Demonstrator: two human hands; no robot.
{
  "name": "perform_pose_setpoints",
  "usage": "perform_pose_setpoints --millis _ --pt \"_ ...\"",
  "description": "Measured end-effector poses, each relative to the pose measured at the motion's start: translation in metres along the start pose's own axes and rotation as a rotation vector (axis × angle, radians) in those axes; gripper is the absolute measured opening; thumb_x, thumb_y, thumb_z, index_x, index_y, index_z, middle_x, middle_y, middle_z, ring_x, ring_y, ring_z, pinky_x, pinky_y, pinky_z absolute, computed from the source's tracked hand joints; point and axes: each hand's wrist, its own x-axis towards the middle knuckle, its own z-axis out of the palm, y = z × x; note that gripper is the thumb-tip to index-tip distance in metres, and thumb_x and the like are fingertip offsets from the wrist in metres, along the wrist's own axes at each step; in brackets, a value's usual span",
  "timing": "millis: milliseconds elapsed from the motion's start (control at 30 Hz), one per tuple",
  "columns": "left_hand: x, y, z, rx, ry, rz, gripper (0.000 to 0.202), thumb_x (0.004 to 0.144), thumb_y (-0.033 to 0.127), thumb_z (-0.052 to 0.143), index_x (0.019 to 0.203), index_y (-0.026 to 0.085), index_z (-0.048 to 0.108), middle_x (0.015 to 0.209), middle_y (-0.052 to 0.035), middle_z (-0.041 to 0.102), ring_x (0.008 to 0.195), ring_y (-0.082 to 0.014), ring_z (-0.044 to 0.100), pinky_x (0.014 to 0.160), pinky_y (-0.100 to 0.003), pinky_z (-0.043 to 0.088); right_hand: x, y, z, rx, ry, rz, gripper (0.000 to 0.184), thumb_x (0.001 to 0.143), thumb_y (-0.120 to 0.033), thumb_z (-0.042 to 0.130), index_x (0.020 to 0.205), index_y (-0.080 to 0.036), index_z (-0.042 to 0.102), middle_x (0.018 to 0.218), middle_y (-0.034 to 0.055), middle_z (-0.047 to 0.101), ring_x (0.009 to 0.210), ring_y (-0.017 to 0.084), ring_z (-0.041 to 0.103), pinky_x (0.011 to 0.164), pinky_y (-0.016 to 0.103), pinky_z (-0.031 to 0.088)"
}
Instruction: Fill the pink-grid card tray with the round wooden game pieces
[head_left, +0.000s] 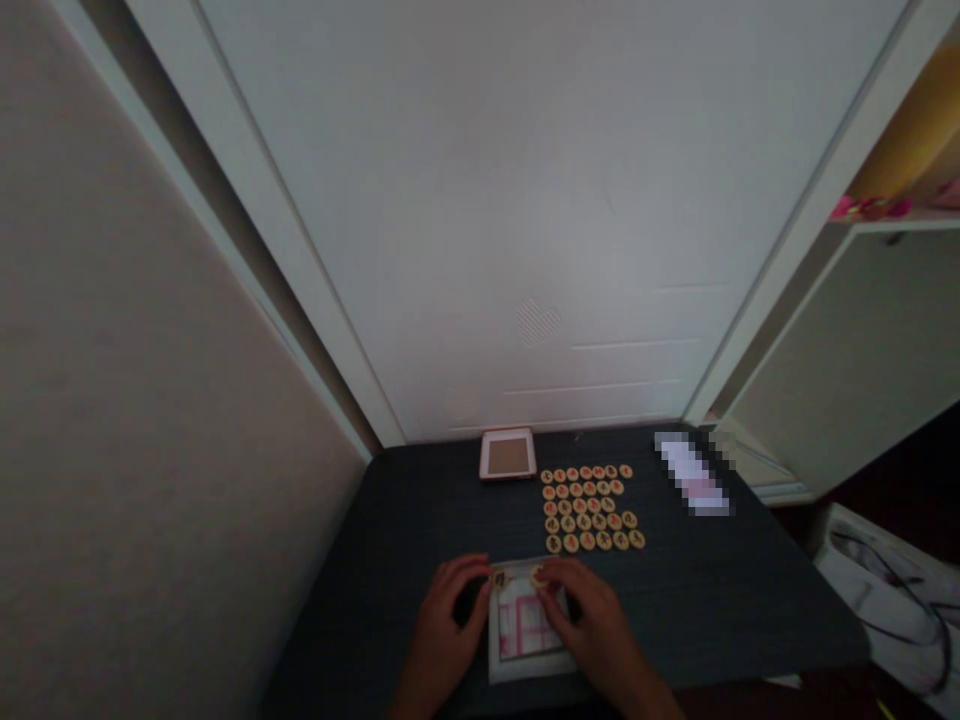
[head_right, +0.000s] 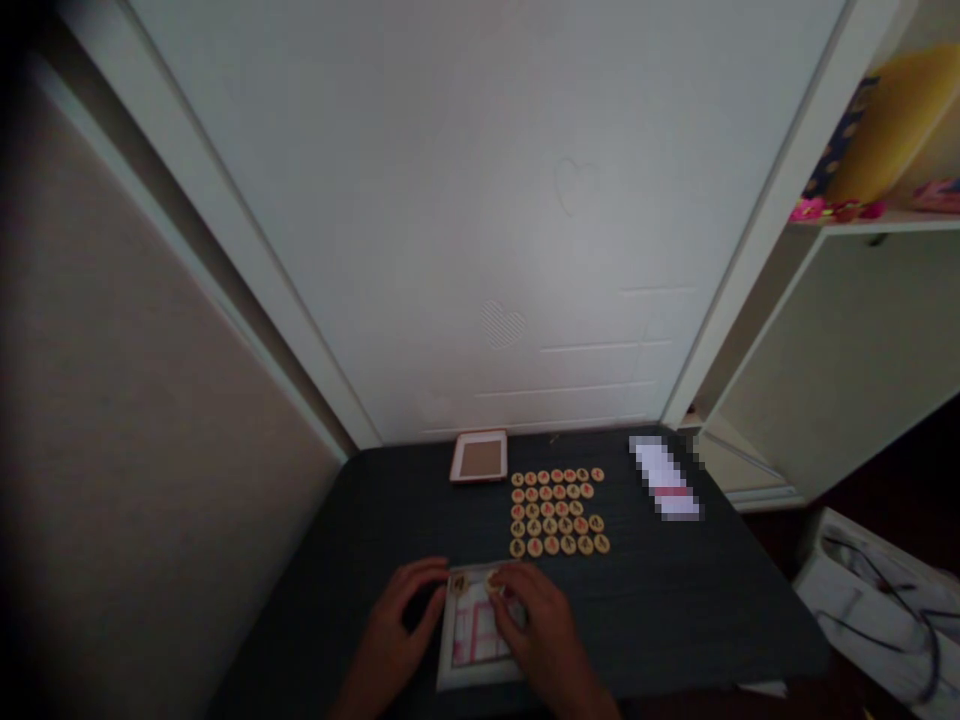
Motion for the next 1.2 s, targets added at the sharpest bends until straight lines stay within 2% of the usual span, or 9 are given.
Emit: perform_pose_setpoints --millis 133,267,367,533,667,900,1200 --pt "-0.005 -0.012 0.004 0.088 -0.053 0.067 0.019 0.093 0.033 0.059 0.108 0.028 0.07 0.124 -0.0084 0.069 0.117 -0.0276 0.063 0.102 -0.051 0.05 -0.003 0.003 0.006 -0.126 -0.029 0.003 0.015 0.093 -0.022 0.059 0.106 -0.026 0.065 0.105 0.0058 0.071 0.099 0.023 0.067 0.09 0.035 0.055" --pt "-0.01 -0.012 0.009 0.153 -0.076 0.082 0.022 0.091 0.028 0.061 0.113 0.029 0.067 0.125 -0.0074 0.069 0.118 -0.0287 0.062 0.104 -0.054 0.047 -0.001 -0.003 0.017 -0.226 -0.102 0.006 0.025 0.081 -0.009 0.064 0.1 -0.025 0.062 0.103 0.0045 0.067 0.097 0.023 0.064 0.087 0.035 0.052" --pt "-0.011 -0.012 0.009 0.172 -0.082 0.087 0.024 0.091 0.025 0.059 0.114 0.029 0.066 0.126 -0.0071 0.069 0.119 -0.0288 0.061 0.104 -0.055 0.045 0.003 -0.005 0.024 -0.293 -0.139 0.005 0.028 0.077 -0.005 0.067 0.096 -0.024 0.061 0.101 0.003 0.067 0.095 0.023 0.062 0.085 0.035 0.049" --pt "-0.012 -0.013 0.007 0.173 -0.057 0.126 0.03 0.086 0.017 0.057 0.113 0.027 0.067 0.124 -0.0068 0.07 0.117 -0.0275 0.064 0.102 -0.051 0.048 0.005 -0.005 0.031 -0.349 -0.183 -0.079 0.023 0.081 -0.006 0.066 0.096 -0.023 0.061 0.097 0.0028 0.068 0.095 0.024 0.061 0.088 0.037 0.045" --pt "-0.012 -0.012 0.007 0.165 -0.048 0.134 0.029 0.087 0.019 0.058 0.112 0.027 0.069 0.122 -0.0071 0.071 0.114 -0.0272 0.065 0.099 -0.048 0.05 0.003 -0.005 0.036 -0.322 -0.201 -0.124 0.021 0.083 -0.007 0.067 0.096 -0.024 0.062 0.096 0.0019 0.07 0.095 0.023 0.062 0.09 0.036 0.045" --pt "-0.013 -0.014 0.006 0.174 -0.077 0.122 0.026 0.091 0.023 0.056 0.113 0.029 0.068 0.125 -0.0066 0.07 0.118 -0.0277 0.063 0.103 -0.052 0.047 0.003 -0.003 0.039 -0.316 -0.242 -0.117 0.019 0.086 -0.011 0.072 0.096 -0.025 0.065 0.097 -0.0004 0.072 0.096 0.021 0.063 0.089 0.033 0.046" --pt "-0.013 -0.015 0.005 0.178 -0.074 0.125 0.032 0.087 0.017 0.055 0.114 0.029 0.069 0.126 -0.0062 0.07 0.117 -0.028 0.064 0.103 -0.052 0.048 0.003 -0.001 0.042 -0.311 -0.246 -0.105 0.011 0.089 -0.016 0.07 0.096 -0.024 0.068 0.097 0.0012 0.071 0.096 0.021 0.062 0.088 0.033 0.046"
